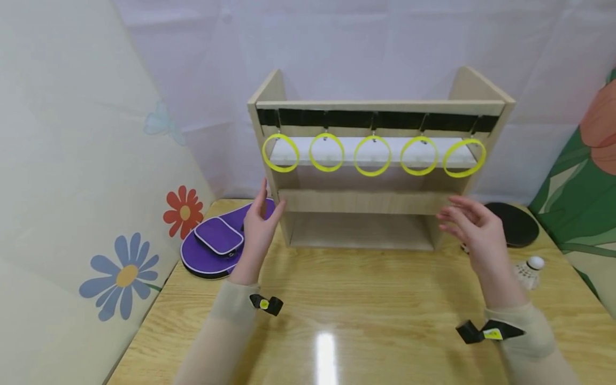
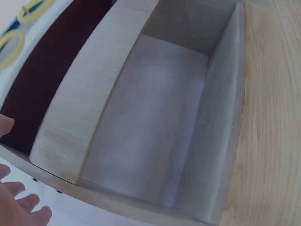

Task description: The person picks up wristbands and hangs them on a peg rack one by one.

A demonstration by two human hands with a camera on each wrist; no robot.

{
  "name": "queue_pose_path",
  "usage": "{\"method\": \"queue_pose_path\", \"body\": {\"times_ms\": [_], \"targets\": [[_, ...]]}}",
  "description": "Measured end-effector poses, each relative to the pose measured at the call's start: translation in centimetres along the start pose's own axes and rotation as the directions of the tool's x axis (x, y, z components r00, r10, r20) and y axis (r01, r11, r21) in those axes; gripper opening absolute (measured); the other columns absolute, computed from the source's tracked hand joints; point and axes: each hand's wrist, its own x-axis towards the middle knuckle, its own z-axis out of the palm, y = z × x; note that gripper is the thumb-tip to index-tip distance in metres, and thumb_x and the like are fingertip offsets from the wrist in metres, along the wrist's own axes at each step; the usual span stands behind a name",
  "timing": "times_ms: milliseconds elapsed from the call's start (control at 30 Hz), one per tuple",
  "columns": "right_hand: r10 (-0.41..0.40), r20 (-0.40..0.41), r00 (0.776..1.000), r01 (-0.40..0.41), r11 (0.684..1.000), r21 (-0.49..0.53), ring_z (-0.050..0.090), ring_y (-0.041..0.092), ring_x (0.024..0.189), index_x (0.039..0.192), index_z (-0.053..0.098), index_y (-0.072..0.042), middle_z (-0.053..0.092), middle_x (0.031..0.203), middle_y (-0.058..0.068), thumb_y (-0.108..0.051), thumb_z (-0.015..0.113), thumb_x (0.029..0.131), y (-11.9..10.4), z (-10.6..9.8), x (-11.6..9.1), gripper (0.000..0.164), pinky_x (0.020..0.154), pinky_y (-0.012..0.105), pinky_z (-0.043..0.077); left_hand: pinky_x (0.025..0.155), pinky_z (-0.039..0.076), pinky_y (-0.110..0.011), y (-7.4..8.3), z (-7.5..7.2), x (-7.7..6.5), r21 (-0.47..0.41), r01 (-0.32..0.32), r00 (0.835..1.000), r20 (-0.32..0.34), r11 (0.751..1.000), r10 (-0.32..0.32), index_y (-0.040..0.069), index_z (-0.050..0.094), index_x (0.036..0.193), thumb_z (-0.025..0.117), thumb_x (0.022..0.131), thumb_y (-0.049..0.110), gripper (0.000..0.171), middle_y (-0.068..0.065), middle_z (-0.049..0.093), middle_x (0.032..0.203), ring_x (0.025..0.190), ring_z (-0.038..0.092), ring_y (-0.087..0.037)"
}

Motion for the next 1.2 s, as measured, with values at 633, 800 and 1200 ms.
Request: {"method": "queue_pose_path", "body": {"times_ms": [633,800,1200], "targets": [[-0.265,0.363,0.893,0.396,0.082,-0.915,0.032,0.055,0.137,0.148,0.045,-0.013,0.041,0.150,0.029,-0.034,0.074,0.083,3.3,1.6,-2.2,0.074,0.100,0.075,0.033,0.119,0.011,-0.062,2.0,1.9,-5.7,0.783,-0.394,0.918,0.359,0.482,0.167,0.015,0.009,0.160,0.069,0.084,0.057,0.106,-0.017,0.005,0.166,0.151,0.004,-0.044],[-0.030,0.320,0.947,0.319,-0.027,-0.947,0.014,0.054,0.145,0.158,0.025,-0.027,0.020,0.161,0.024,-0.046,0.069,0.088,3.4,2.0,-2.8,0.084,0.107,0.076,0.022,0.120,0.008,-0.061,2.3,2.5,-6.5,0.837,-0.393,0.916,0.394,0.380,0.079,0.015,0.011,0.160,0.061,0.082,0.070,0.108,-0.016,0.000,0.167,0.151,-0.001,-0.043],[0.213,0.242,0.947,0.253,-0.023,-0.967,-0.004,0.051,0.148,0.159,0.000,-0.037,-0.001,0.166,0.015,-0.068,0.042,0.095,3.7,2.5,-3.5,0.082,0.105,0.081,0.004,0.118,0.001,-0.063,1.8,3.4,-6.9,0.855,-0.412,0.882,0.461,0.315,-0.096,0.022,0.000,0.160,0.053,0.082,0.079,0.110,-0.009,-0.013,0.165,0.152,-0.005,-0.040]]}}
